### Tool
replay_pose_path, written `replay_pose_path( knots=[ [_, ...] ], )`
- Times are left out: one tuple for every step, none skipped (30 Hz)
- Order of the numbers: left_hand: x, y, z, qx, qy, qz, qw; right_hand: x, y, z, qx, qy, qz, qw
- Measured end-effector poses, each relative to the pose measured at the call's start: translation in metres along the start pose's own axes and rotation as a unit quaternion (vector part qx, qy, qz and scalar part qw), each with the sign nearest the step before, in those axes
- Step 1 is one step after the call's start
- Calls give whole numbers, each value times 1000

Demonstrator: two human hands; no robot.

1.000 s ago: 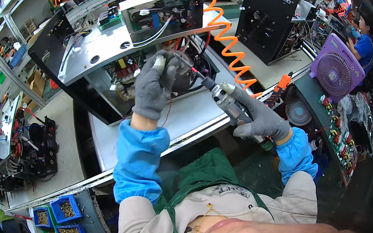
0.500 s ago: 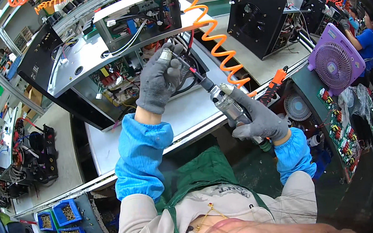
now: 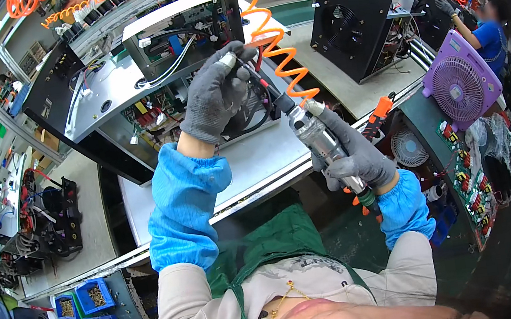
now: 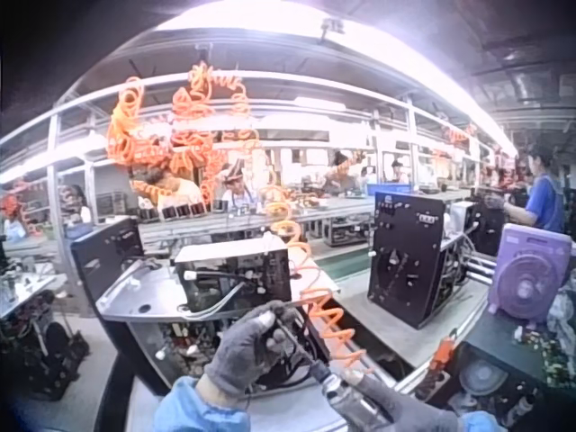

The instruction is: The person assembles an electronic device by connecting wires and installing a circuit board into a metal chassis. They use a pneumatic screwdriver to secure the board and other components with screws, working within a factory environment.

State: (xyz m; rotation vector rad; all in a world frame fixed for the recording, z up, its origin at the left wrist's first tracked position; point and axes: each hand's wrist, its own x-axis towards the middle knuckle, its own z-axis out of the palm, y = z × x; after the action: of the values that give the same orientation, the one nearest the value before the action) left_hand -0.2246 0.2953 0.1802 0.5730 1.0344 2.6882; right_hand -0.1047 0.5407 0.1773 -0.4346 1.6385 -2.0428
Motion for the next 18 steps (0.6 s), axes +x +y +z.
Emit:
replay_pose_path(
  knots=[
    [3,0,1,-16,-2,1,1000,4,-3,2,-6,2,-13,1000],
    [8,2,7,6,-18,21,1000,7,-7,2,-14,6,-25,1000],
    [12,1,10,49,2,38,998,11,-12,1,-31,21,-39,999],
    [17,1,13,92,22,54,994,15,-17,-1,-49,36,-53,997],
    [21,1,13,135,45,70,987,20,-22,-3,-65,49,-66,995],
    [26,5,12,232,61,78,968,25,-30,-6,-76,51,-56,994],
    [25,6,14,293,69,76,951,34,-32,-14,-105,53,-73,990],
    [26,7,20,351,73,75,931,38,-35,-20,-131,55,-70,987],
    [28,8,24,408,76,73,907,42,-38,-26,-158,57,-66,984],
    [34,6,21,424,69,83,899,44,-42,-28,-160,57,-66,983],
    [38,5,15,449,74,94,885,47,-42,-30,-161,53,-64,983],
    [43,5,9,473,79,104,871,49,-43,-31,-161,49,-62,984],
    [46,5,5,497,84,115,856,51,-43,-32,-166,49,-65,983],
    [47,3,4,522,97,132,837,53,-44,-33,-171,50,-68,982],
    [48,1,3,546,110,149,817,53,-44,-34,-176,51,-70,981],
    [49,-1,3,569,122,165,796,53,-46,-33,-176,52,-68,981],
    [49,-1,4,574,123,167,792,53,-48,-31,-176,51,-66,981],
    [48,-2,4,580,124,169,787,53,-49,-30,-176,50,-65,981]
  ],
)
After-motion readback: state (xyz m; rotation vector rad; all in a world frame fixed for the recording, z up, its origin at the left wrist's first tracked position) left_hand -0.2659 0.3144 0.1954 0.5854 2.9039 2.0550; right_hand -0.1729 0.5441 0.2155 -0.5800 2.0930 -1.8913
